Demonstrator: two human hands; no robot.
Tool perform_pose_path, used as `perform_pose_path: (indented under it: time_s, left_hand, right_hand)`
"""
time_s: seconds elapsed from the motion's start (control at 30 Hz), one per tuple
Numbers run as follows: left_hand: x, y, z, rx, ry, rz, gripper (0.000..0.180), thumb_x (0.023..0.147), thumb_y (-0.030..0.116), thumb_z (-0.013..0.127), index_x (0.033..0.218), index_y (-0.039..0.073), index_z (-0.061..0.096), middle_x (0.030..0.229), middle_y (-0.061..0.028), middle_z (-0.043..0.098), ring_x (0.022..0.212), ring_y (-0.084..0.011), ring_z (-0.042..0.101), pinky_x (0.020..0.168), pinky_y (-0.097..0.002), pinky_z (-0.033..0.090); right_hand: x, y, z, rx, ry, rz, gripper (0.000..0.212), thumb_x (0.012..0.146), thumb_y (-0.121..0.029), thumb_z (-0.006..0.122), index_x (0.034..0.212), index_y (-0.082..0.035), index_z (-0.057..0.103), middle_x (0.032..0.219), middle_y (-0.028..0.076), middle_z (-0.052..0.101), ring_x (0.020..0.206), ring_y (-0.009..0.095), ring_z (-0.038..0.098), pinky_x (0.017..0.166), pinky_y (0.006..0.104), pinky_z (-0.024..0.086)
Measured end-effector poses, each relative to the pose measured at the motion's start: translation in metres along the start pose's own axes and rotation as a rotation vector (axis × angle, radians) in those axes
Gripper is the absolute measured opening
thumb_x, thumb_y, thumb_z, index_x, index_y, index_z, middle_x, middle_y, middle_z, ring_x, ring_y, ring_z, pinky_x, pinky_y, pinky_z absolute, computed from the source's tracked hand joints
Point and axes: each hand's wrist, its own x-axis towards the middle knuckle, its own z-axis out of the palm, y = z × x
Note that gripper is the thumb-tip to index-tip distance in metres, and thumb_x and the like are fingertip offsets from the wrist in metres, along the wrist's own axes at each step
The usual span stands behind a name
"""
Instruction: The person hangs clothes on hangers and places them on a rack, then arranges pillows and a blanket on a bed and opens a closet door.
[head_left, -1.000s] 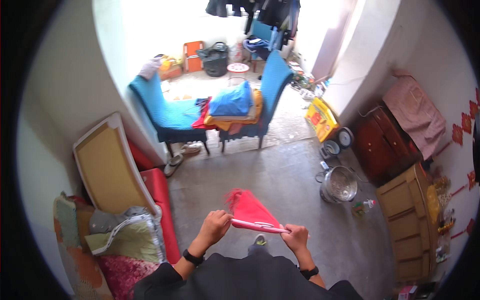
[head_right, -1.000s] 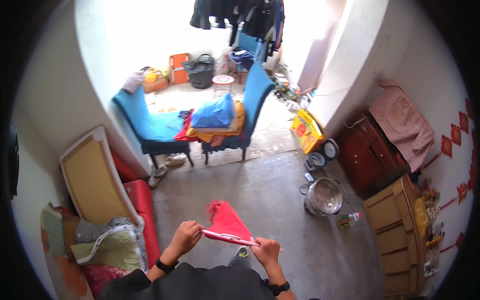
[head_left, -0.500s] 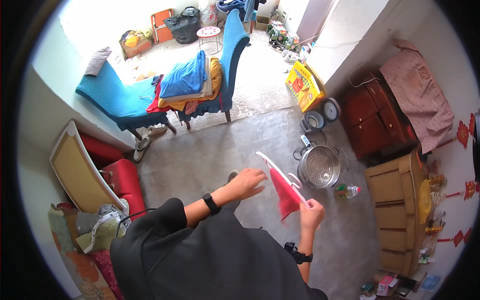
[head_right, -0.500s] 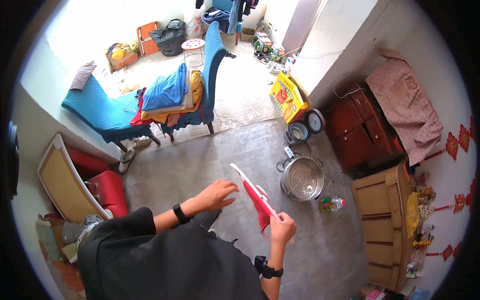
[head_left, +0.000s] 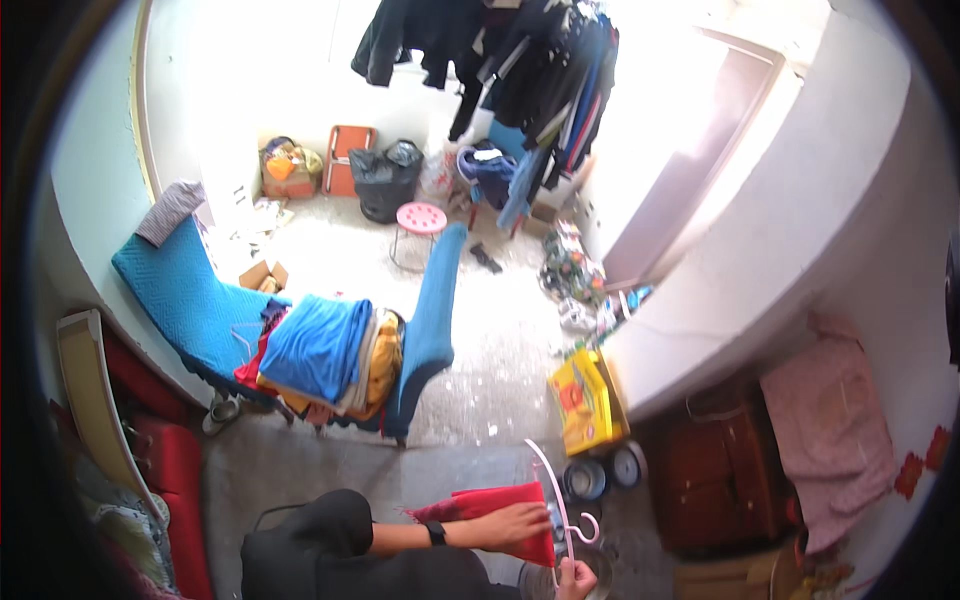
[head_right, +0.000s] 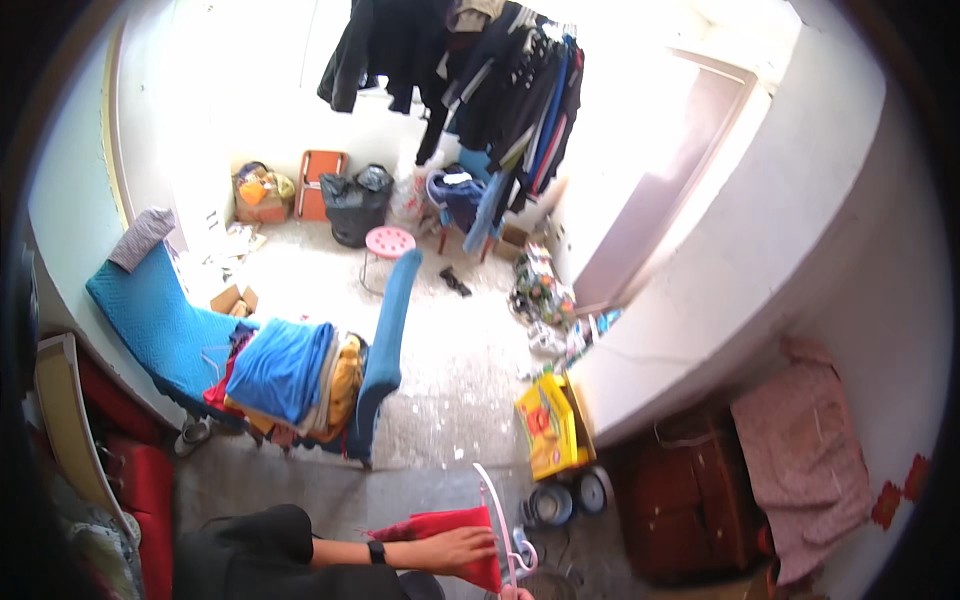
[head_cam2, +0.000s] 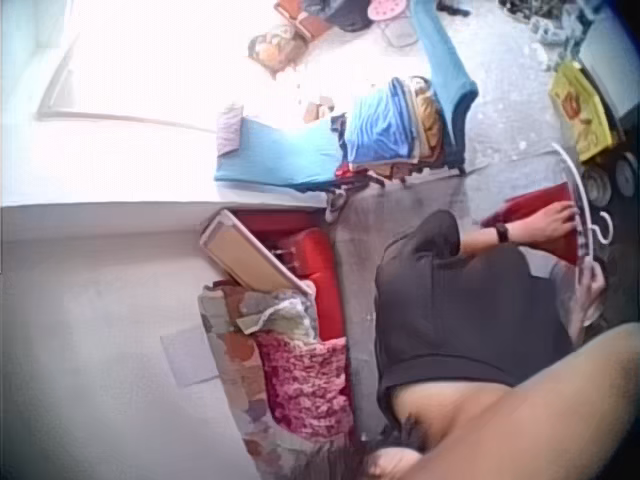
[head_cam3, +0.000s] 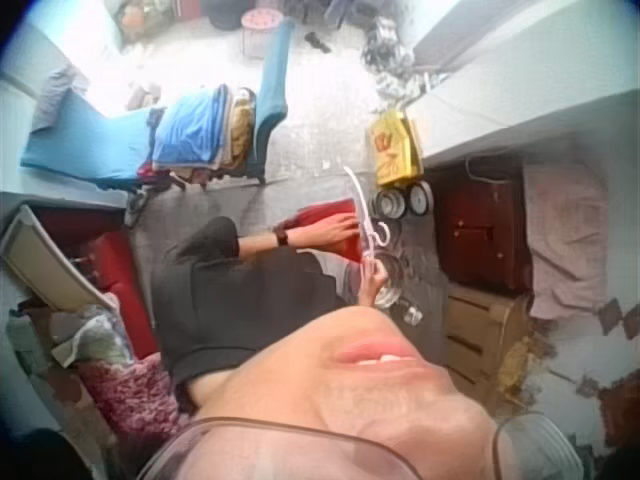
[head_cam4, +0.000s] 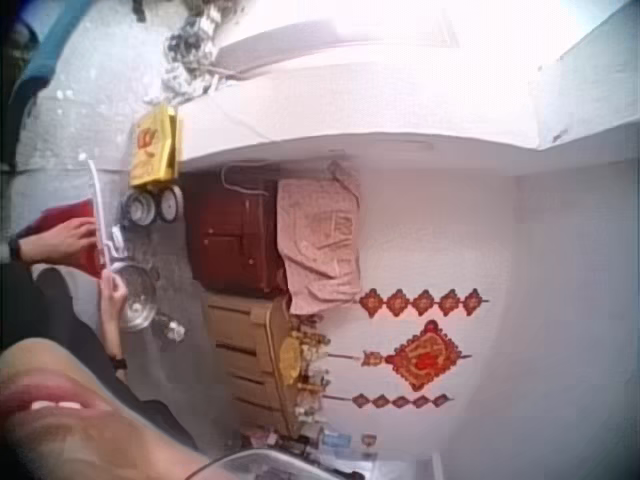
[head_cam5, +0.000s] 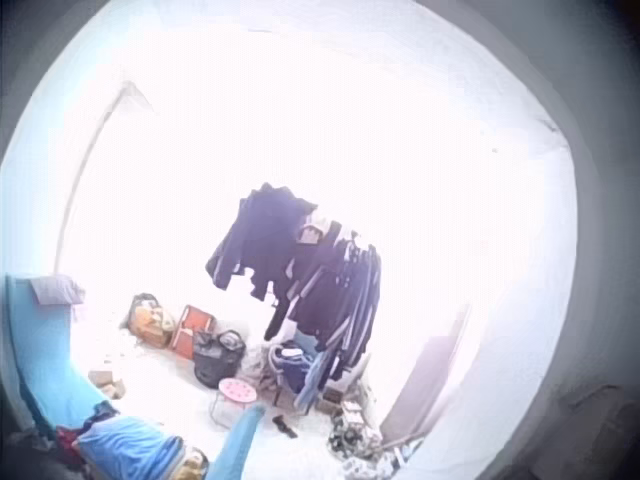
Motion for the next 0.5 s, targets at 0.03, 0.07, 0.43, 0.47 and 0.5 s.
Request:
perform_pose_path:
  time_s: [0.03, 0.07, 0.43, 0.47, 0.5]
  left_hand:
    - [0.021, -0.026, 0.011, 0.03, -0.002, 0.024, 0.05, 0.074, 0.02, 0.062, 0.118, 0.001, 0.05, 0.123, -0.0178, 0.048, 0.12, -0.0329, 0.042, 0.101, -0.0421, 0.033]
    - [0.038, -0.046, 0.02, 0.089, -0.015, 0.0, 0.047, 0.074, 0.022, 0.062, 0.115, 0.003, 0.052, 0.121, -0.0169, 0.049, 0.119, -0.0309, 0.043, 0.099, -0.0434, 0.034]
    - [0.251, -0.344, 0.024, 0.259, -0.208, -0.152, 0.063, 0.079, 0.024, 0.058, 0.138, 0.015, 0.037, 0.143, -0.0075, 0.036, 0.135, -0.0194, 0.03, 0.104, -0.0498, 0.027]
    - [0.272, -0.376, 0.014, 0.279, -0.118, -0.146, 0.064, 0.079, 0.023, 0.057, 0.139, 0.016, 0.036, 0.145, -0.0052, 0.034, 0.135, -0.0181, 0.029, 0.104, -0.0507, 0.027]
    - [0.292, -0.404, -0.002, 0.292, -0.096, -0.18, 0.064, 0.079, 0.021, 0.057, 0.139, 0.016, 0.036, 0.145, -0.0037, 0.034, 0.135, -0.0181, 0.029, 0.104, -0.0512, 0.027]
  right_hand:
    - [0.029, -0.01, 0.013, 0.04, 0.036, 0.031, 0.021, 0.088, -0.022, 0.063, 0.081, -0.003, 0.058, 0.074, 0.001, 0.057, 0.065, 0.009, 0.054, 0.055, 0.0218, 0.045]
    - [0.063, -0.023, 0.022, 0.006, -0.018, 0.082, 0.023, 0.09, -0.024, 0.06, 0.082, -0.002, 0.059, 0.073, 0.002, 0.057, 0.064, 0.01, 0.053, 0.056, 0.0226, 0.045]
    - [0.517, -0.104, 0.137, 0.052, -0.194, -0.112, 0.021, 0.089, -0.014, 0.056, 0.086, 0.005, 0.063, 0.073, -0.001, 0.058, 0.063, 0.004, 0.05, 0.053, 0.0187, 0.038]
    - [0.557, -0.118, 0.148, 0.063, -0.204, -0.078, 0.02, 0.089, -0.013, 0.056, 0.09, 0.005, 0.064, 0.075, 0.0, 0.06, 0.064, 0.006, 0.053, 0.054, 0.0196, 0.04]
    - [0.587, -0.14, 0.171, 0.144, -0.281, -0.155, 0.018, 0.089, -0.012, 0.056, 0.089, 0.004, 0.064, 0.072, -0.001, 0.059, 0.062, 0.006, 0.052, 0.052, 0.0196, 0.039]
